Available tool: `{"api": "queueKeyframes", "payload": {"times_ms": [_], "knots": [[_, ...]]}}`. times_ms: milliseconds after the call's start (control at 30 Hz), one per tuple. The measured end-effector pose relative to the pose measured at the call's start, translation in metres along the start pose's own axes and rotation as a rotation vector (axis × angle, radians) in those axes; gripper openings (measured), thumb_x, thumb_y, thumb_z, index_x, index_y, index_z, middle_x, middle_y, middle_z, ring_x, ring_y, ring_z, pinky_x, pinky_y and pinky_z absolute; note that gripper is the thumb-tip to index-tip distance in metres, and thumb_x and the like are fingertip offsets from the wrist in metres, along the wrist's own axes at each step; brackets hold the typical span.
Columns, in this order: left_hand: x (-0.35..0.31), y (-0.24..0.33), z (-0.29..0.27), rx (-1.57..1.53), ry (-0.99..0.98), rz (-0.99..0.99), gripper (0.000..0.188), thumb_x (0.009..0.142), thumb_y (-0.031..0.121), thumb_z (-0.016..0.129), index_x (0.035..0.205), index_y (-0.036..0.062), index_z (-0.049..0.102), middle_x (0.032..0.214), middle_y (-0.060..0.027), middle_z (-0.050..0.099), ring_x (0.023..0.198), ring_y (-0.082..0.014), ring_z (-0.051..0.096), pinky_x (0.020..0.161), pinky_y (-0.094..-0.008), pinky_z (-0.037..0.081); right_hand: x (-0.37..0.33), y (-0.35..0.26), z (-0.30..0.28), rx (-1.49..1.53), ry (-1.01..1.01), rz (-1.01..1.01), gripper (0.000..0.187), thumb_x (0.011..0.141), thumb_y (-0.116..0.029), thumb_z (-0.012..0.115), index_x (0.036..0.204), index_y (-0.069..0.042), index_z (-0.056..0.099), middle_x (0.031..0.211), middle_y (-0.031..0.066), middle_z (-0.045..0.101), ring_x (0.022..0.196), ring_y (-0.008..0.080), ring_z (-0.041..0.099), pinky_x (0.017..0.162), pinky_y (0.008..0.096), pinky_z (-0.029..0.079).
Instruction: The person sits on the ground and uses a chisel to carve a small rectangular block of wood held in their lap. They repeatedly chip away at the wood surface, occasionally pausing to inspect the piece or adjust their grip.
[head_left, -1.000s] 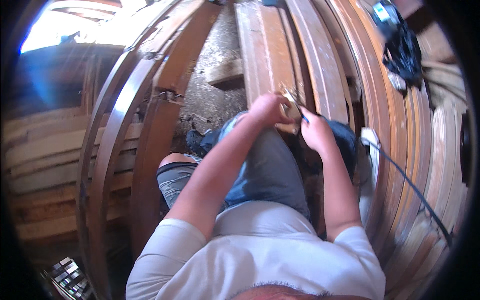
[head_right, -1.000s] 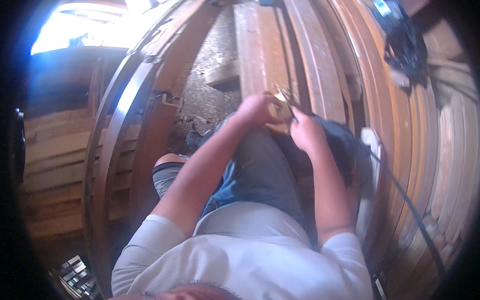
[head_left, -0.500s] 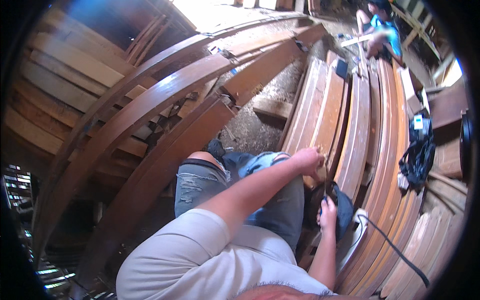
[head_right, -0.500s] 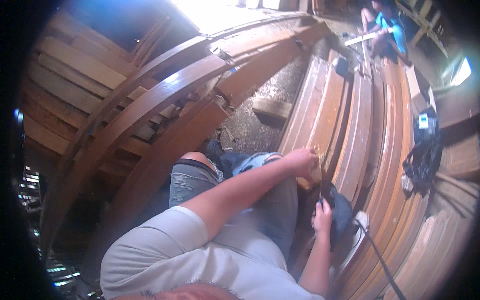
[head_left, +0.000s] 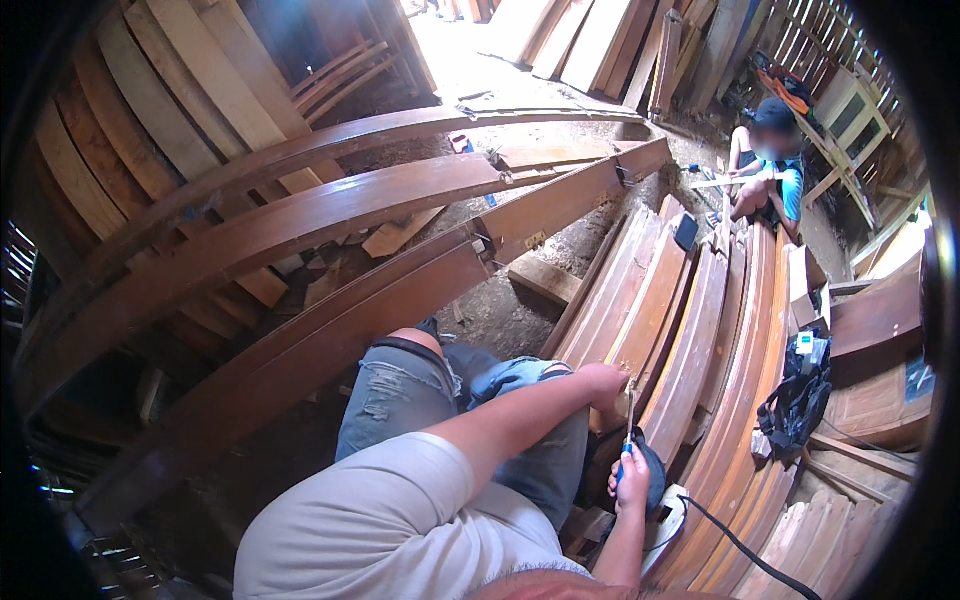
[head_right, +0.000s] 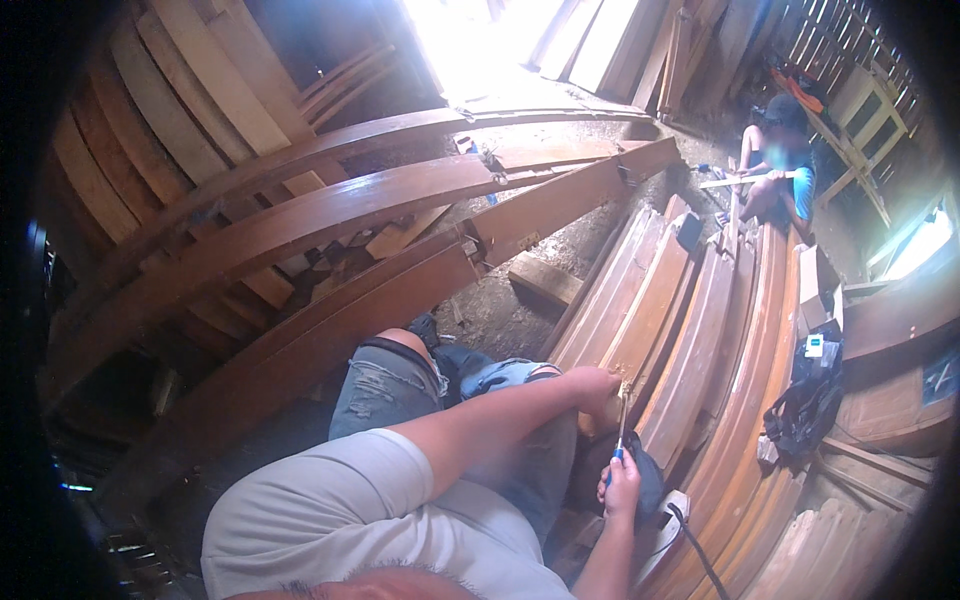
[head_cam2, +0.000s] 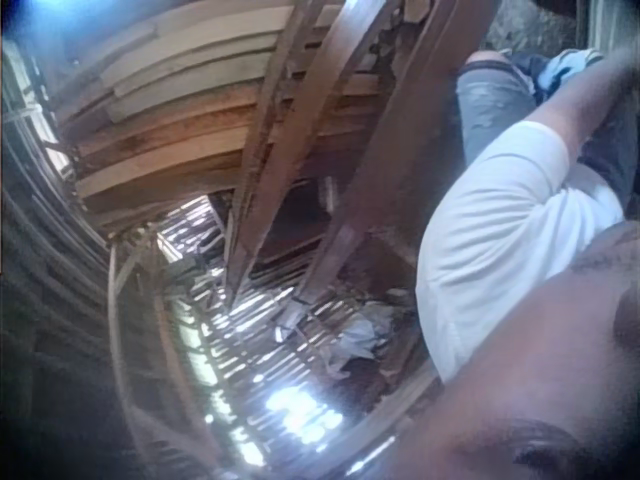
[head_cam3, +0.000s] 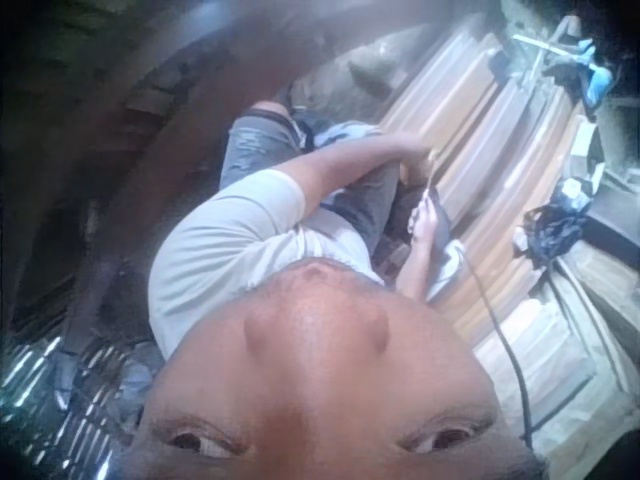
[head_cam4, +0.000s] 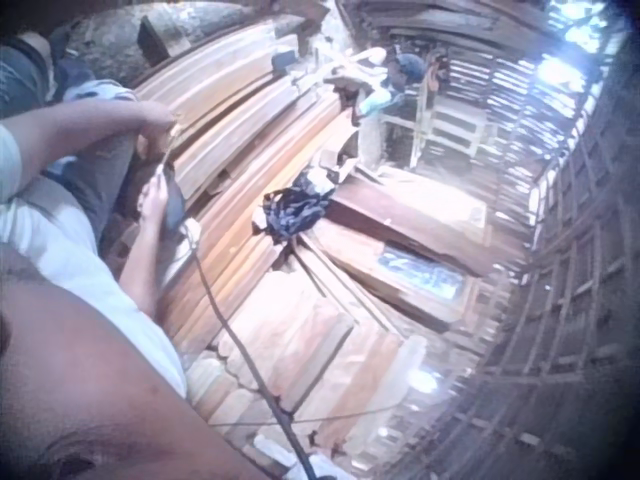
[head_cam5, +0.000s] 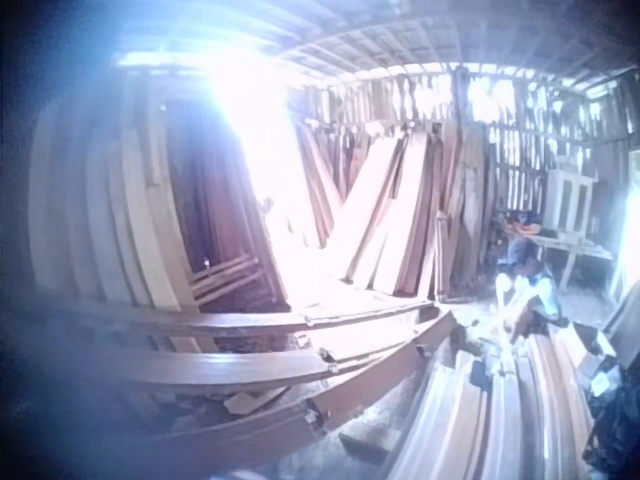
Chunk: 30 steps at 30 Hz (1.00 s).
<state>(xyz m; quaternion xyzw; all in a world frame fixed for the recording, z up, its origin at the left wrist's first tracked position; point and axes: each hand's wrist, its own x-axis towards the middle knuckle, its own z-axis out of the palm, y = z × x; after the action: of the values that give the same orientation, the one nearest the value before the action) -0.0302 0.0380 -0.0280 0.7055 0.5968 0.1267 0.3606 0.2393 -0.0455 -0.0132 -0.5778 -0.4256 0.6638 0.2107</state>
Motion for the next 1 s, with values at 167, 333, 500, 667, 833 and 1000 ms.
{"api": "queueKeyframes", "payload": {"times_ms": [167,333,500,667,833,1000], "knots": [[0.000,0.002,0.000,0.017,-0.018,-0.049,0.085,0.064,0.048,0.100,0.129,0.0040,0.066,0.124,-0.0216,0.074,0.118,-0.0413,0.073,0.097,-0.0501,0.060,-0.013,0.006,0.004,0.022,0.005,0.041,0.031,0.115,-0.025,0.055,0.142,-0.010,0.059,0.074,0.0007,0.056,0.047,0.0104,0.051,0.038,0.0269,0.036],[0.001,-0.001,0.002,-0.049,0.067,-0.124,0.092,0.063,0.043,0.101,0.136,0.0046,0.061,0.130,-0.0234,0.070,0.121,-0.0424,0.071,0.099,-0.0495,0.060,-0.028,0.037,-0.015,0.192,0.017,0.135,0.029,0.113,-0.034,0.058,0.131,-0.011,0.061,0.074,0.0047,0.060,0.046,0.0147,0.051,0.039,0.0304,0.037],[-0.005,-0.002,0.003,-0.056,0.135,-0.155,0.092,0.065,0.037,0.099,0.138,0.0043,0.055,0.129,-0.0265,0.070,0.118,-0.0453,0.073,0.096,-0.0523,0.061,-0.051,0.051,-0.029,0.331,-0.032,0.315,0.023,0.111,-0.031,0.059,0.126,-0.014,0.062,0.080,0.0064,0.064,0.052,0.0168,0.055,0.044,0.0314,0.040],[-0.015,0.009,-0.009,-0.075,0.193,-0.150,0.103,0.066,0.052,0.100,0.147,0.0084,0.055,0.137,-0.0247,0.065,0.126,-0.0433,0.069,0.103,-0.0517,0.059,-0.070,0.046,-0.023,0.219,0.034,0.144,0.024,0.110,-0.024,0.059,0.131,-0.014,0.057,0.083,0.0058,0.065,0.055,0.0161,0.058,0.046,0.0312,0.044],[-0.024,0.012,-0.004,-0.120,0.319,-0.122,0.109,0.067,0.056,0.101,0.151,0.0067,0.052,0.140,-0.0288,0.061,0.124,-0.0467,0.069,0.105,-0.0521,0.059,-0.079,0.059,-0.041,0.106,-0.015,0.183,0.024,0.103,-0.011,0.057,0.126,-0.010,0.053,0.082,0.0073,0.065,0.059,0.0163,0.060,0.049,0.0316,0.048],[-0.049,-0.021,-0.021,-0.470,0.543,-0.214,0.110,0.065,0.047,0.107,0.149,0.0005,0.053,0.135,-0.0243,0.066,0.120,-0.0342,0.069,0.105,-0.0454,0.057,-0.081,0.068,-0.041,0.062,-0.112,0.145,0.021,0.106,-0.014,0.055,0.126,-0.009,0.058,0.081,0.0055,0.062,0.059,0.0155,0.057,0.050,0.0320,0.046]]}}
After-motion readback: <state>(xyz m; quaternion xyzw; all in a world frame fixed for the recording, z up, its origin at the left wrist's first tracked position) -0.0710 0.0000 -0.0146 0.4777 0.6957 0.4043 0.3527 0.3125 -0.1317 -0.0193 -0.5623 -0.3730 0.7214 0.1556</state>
